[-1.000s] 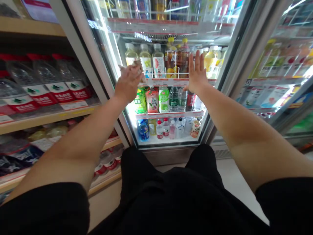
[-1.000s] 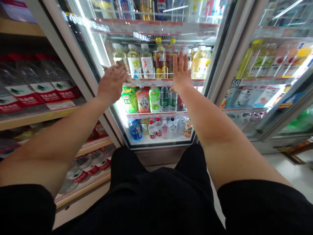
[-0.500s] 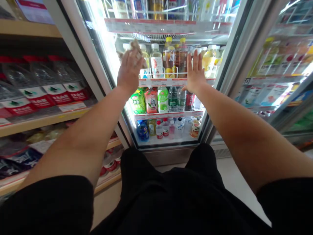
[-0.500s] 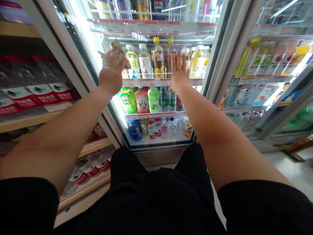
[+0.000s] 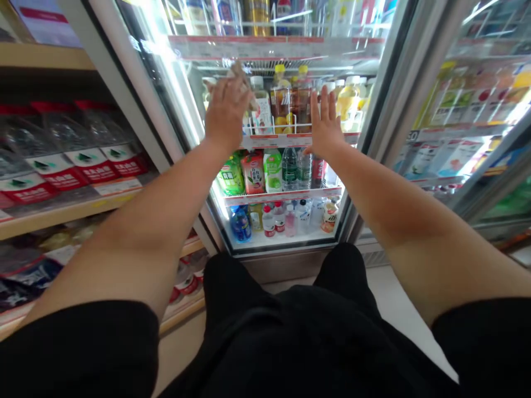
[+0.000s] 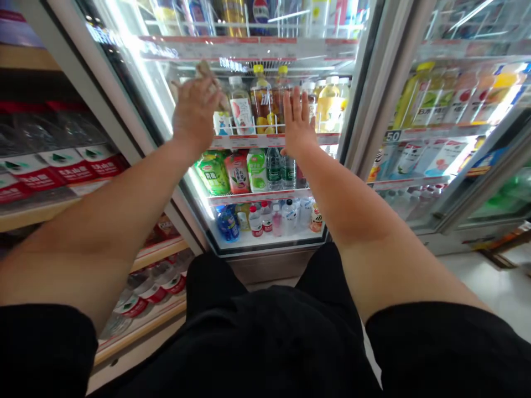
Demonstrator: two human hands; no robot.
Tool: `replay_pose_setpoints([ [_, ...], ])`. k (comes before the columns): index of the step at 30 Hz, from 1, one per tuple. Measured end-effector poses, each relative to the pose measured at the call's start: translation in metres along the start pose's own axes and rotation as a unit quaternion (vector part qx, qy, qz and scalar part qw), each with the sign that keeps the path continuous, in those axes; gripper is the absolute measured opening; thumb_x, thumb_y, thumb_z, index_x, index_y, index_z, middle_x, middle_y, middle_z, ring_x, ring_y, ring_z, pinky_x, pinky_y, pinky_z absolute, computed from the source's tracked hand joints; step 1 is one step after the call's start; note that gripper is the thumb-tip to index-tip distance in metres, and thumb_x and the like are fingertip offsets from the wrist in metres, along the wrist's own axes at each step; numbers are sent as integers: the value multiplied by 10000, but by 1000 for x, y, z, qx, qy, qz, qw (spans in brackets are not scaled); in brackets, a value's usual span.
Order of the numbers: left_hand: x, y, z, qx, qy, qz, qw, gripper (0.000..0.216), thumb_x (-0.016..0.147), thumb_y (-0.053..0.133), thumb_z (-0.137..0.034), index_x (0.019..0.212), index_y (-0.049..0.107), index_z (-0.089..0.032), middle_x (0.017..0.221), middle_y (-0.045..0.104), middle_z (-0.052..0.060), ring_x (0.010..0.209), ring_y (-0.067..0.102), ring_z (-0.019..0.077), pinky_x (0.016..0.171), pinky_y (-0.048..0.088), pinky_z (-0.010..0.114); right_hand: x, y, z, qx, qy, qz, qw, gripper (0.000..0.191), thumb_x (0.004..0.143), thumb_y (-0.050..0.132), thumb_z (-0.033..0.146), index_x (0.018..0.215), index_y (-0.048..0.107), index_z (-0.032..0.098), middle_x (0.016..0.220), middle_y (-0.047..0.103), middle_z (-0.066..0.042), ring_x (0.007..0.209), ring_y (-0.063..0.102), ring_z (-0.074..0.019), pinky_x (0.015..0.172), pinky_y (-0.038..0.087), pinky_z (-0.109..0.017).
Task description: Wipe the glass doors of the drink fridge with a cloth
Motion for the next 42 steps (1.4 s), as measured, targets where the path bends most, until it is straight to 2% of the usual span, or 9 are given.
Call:
replay_pose_setpoints([
  [4, -4, -9, -41, -88, -19, 47, 995, 542, 1122, 164, -341, 1479, 565, -267, 1655, 419, -41, 1567, 258, 199, 1317, 300, 516, 3, 4, -3, -2, 8, -2, 1000, 1285, 840, 824, 403, 1704, -106, 203, 1774, -209, -42, 1638, -193, -377, 1337, 110, -664],
  [11, 35, -32, -9, -94, -156, -30, 983, 544, 1059, 306, -301, 1557, 477, -163, 1718, 287, -7, 1566, 195, 246, 1365, 198, 544, 5, 6, -6, 8, 1, -1, 1000, 1294, 847, 803, 470, 1702, -144, 254, 1783, -184, -10, 1632, -208, -377, 1328, 94, -697],
  [18, 12, -1, -77, -106, 33, 79, 991, 494, 1064, 272, -254, 1428, 605, -228, 1626, 481, -39, 1568, 281, 137, 1329, 313, 443, 0, 2, 1, -37, 23, 8, 999, 1411, 728, 893, 250, 1707, -122, 227, 1771, -210, -51, 1646, -173, -345, 1343, 169, -630],
  [21, 27, -4, -62, -92, 4, 35, 995, 501, 1097, 239, -267, 1486, 554, -241, 1652, 427, -62, 1559, 223, 130, 1326, 286, 452, -3, 0, 1, -30, 12, 1, 999, 1334, 787, 856, 301, 1710, -104, 229, 1778, -185, -56, 1645, -161, -355, 1334, 170, -646],
  [26, 51, -12, -32, -79, -157, -57, 983, 479, 1135, 266, -285, 1571, 435, -185, 1717, 292, -39, 1525, 113, 136, 1339, 173, 480, -7, -2, -1, 0, -3, 5, 1000, 1278, 852, 834, 298, 1696, -119, 182, 1767, -217, -82, 1644, -174, -368, 1323, 130, -680],
  [33, 15, 3, -90, -117, 91, 106, 983, 455, 1099, 273, -236, 1381, 629, -270, 1541, 571, -65, 1562, 298, 108, 1363, 223, 445, -6, -1, 1, 3, 15, -2, 1000, 1243, 863, 830, 356, 1708, -77, 261, 1781, -169, -31, 1644, -173, -352, 1342, 134, -656],
  [35, 17, -3, -83, -111, 68, 95, 987, 459, 1105, 263, -257, 1374, 635, -259, 1581, 536, -66, 1561, 291, 97, 1355, 252, 429, -7, 0, 0, -5, 7, -4, 1000, 1260, 849, 841, 303, 1706, -80, 247, 1779, -172, -51, 1650, -152, -356, 1337, 157, -655],
  [40, 32, -23, -48, -83, -110, 10, 990, 498, 1098, 273, -244, 1549, 481, -198, 1720, 322, -33, 1582, 166, 188, 1350, 206, 566, -4, 4, -4, 3, 5, -1, 1000, 1255, 846, 808, 294, 1705, -104, 214, 1778, -193, -55, 1638, -191, -360, 1330, 131, -677],
  [42, 25, -21, -51, -84, -117, 13, 990, 501, 1097, 279, -250, 1551, 485, -199, 1725, 312, -23, 1591, 172, 209, 1353, 215, 541, -2, 7, -6, 4, 8, -7, 1000, 1264, 832, 804, 317, 1706, -107, 267, 1778, -194, -21, 1636, -203, -339, 1333, 119, -673],
])
Point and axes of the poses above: each hand's wrist, its own x-axis towards the middle knuckle, its own y-axis out of the palm, z = x × y, the point moved 1 cm from there along x, towards the middle knuckle
